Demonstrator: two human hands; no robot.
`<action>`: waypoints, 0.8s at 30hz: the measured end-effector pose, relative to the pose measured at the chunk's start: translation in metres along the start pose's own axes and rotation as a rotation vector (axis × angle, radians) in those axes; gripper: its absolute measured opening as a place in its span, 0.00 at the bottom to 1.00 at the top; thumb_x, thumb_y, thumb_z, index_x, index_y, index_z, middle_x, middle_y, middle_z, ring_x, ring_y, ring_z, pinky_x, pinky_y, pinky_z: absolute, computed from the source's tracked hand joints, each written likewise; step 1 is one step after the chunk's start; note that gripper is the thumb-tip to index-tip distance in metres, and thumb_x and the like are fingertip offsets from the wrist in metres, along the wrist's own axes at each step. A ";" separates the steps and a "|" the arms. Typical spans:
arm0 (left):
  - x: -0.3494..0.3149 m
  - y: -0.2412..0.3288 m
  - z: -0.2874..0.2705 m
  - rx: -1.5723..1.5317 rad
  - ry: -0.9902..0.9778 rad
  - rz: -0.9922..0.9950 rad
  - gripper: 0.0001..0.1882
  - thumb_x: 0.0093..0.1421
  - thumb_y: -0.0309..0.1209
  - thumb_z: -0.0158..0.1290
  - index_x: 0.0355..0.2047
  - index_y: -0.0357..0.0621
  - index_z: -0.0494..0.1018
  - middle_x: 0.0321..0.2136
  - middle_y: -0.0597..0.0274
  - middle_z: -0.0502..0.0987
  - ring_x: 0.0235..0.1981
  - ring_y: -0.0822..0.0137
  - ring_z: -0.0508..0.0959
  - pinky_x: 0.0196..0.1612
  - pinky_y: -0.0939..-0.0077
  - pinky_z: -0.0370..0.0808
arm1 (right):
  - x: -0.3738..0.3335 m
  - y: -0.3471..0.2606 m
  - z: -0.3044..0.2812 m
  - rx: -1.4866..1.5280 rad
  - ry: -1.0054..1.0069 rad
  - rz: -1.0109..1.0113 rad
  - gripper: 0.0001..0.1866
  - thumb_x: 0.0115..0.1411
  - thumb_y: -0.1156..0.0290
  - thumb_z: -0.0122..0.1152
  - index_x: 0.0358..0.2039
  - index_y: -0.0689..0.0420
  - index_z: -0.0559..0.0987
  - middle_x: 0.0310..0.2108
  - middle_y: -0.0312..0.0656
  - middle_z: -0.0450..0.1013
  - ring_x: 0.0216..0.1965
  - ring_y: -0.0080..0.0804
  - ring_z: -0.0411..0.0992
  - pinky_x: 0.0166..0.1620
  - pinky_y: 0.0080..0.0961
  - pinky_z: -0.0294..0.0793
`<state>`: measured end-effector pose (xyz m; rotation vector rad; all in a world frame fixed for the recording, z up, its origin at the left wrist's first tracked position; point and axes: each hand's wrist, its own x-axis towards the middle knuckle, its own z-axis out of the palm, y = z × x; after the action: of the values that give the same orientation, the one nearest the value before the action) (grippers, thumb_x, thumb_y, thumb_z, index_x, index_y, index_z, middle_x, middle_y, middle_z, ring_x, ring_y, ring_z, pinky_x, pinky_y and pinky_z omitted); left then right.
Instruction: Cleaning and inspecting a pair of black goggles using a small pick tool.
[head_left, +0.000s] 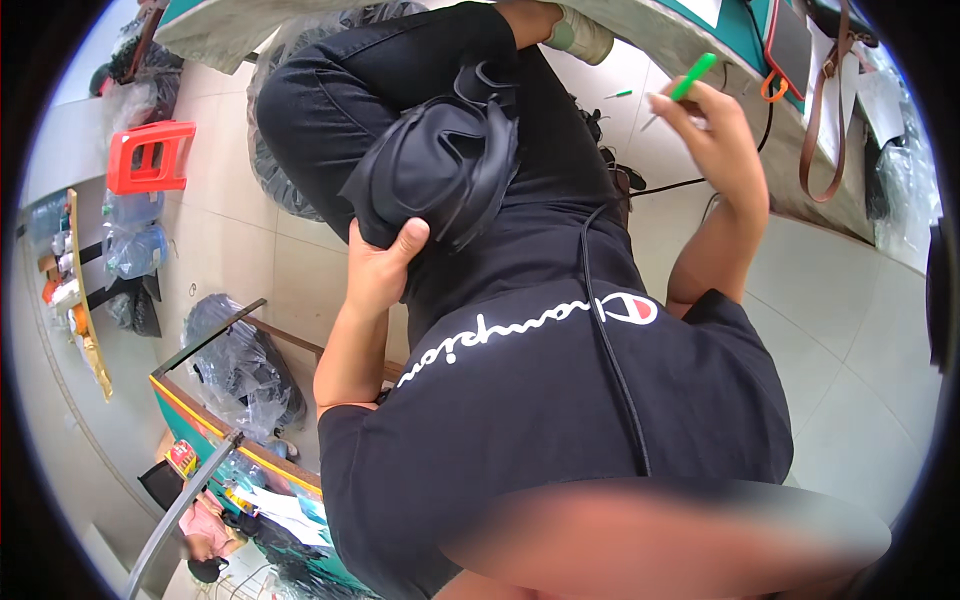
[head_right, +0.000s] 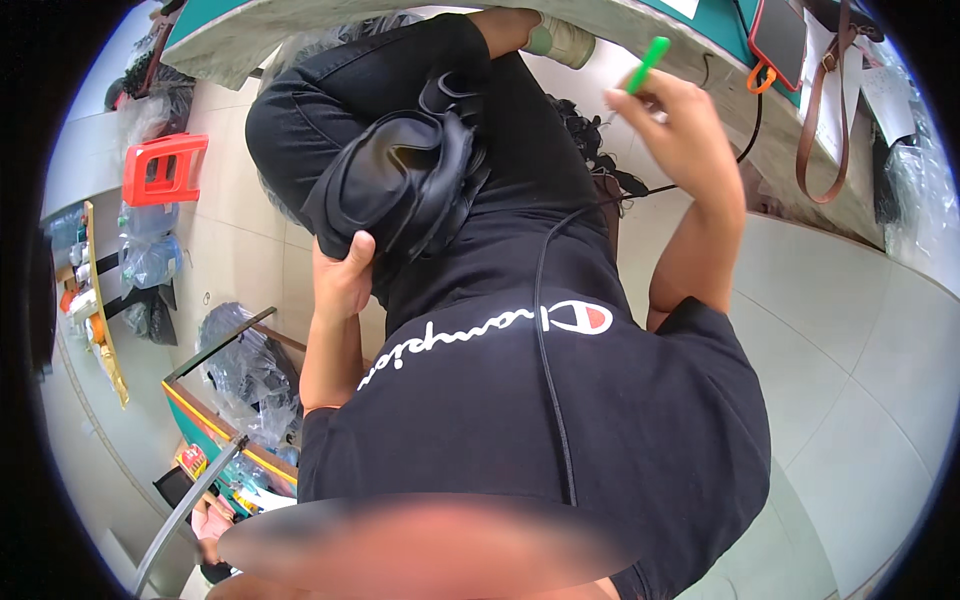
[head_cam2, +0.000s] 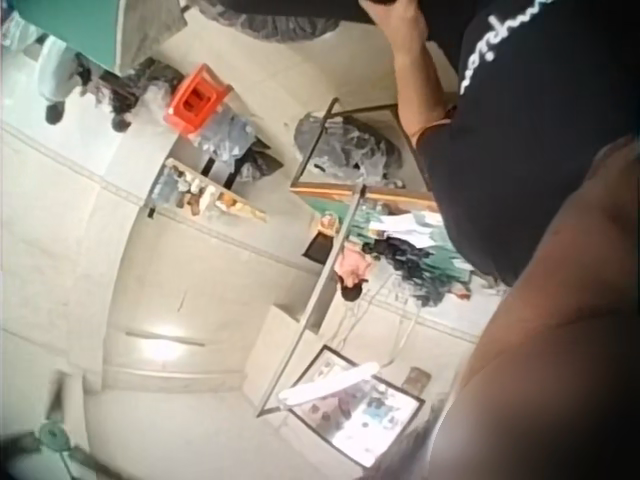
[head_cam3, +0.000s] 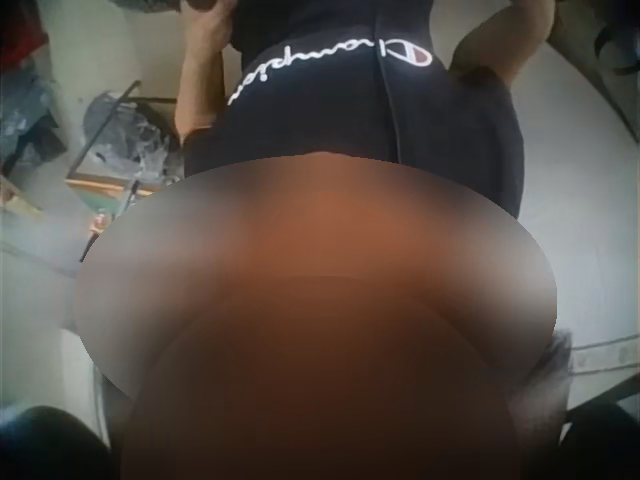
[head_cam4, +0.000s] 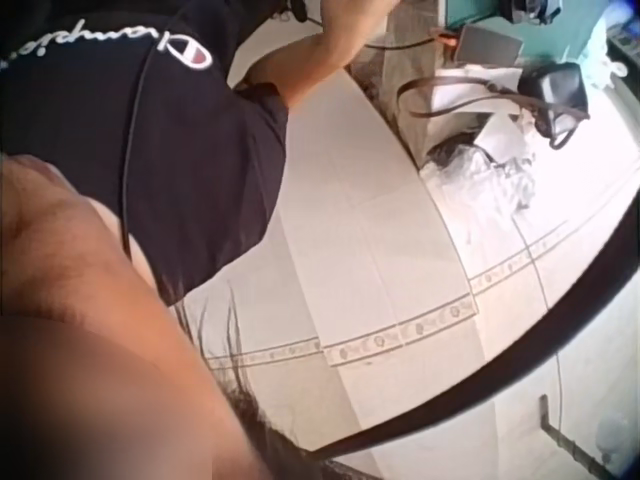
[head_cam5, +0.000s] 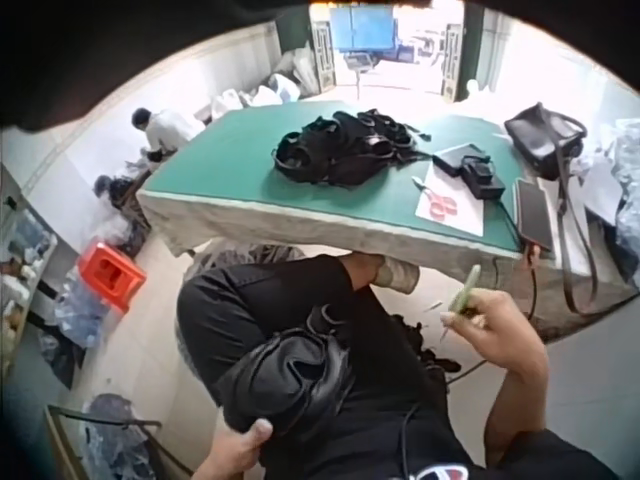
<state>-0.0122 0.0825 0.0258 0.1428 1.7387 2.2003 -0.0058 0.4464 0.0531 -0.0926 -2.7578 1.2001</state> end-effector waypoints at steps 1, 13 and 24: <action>-0.001 0.001 0.003 -0.002 -0.042 0.041 0.19 0.58 0.30 0.61 0.48 0.34 0.72 0.43 0.61 0.78 0.43 0.71 0.75 0.49 0.78 0.70 | 0.002 -0.004 0.009 0.022 -0.017 -0.072 0.12 0.60 0.67 0.61 0.34 0.65 0.77 0.26 0.41 0.76 0.29 0.25 0.73 0.34 0.24 0.70; -0.005 0.007 0.019 0.077 0.028 0.069 0.14 0.54 0.23 0.63 0.41 0.34 0.74 0.37 0.62 0.79 0.37 0.74 0.76 0.45 0.79 0.72 | -0.008 -0.073 0.055 0.489 -0.126 -0.232 0.07 0.61 0.73 0.60 0.33 0.65 0.76 0.31 0.40 0.74 0.31 0.24 0.71 0.35 0.20 0.70; -0.009 0.013 0.019 0.198 0.006 0.130 0.16 0.52 0.22 0.64 0.41 0.34 0.74 0.37 0.61 0.80 0.37 0.73 0.77 0.45 0.78 0.73 | -0.010 -0.085 0.111 0.741 -0.191 -0.519 0.02 0.58 0.76 0.62 0.31 0.60 0.77 0.32 0.42 0.73 0.33 0.29 0.72 0.37 0.23 0.72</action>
<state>-0.0012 0.0946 0.0440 0.3047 2.0001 2.1121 -0.0126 0.3073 0.0393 0.7806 -2.0573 1.9952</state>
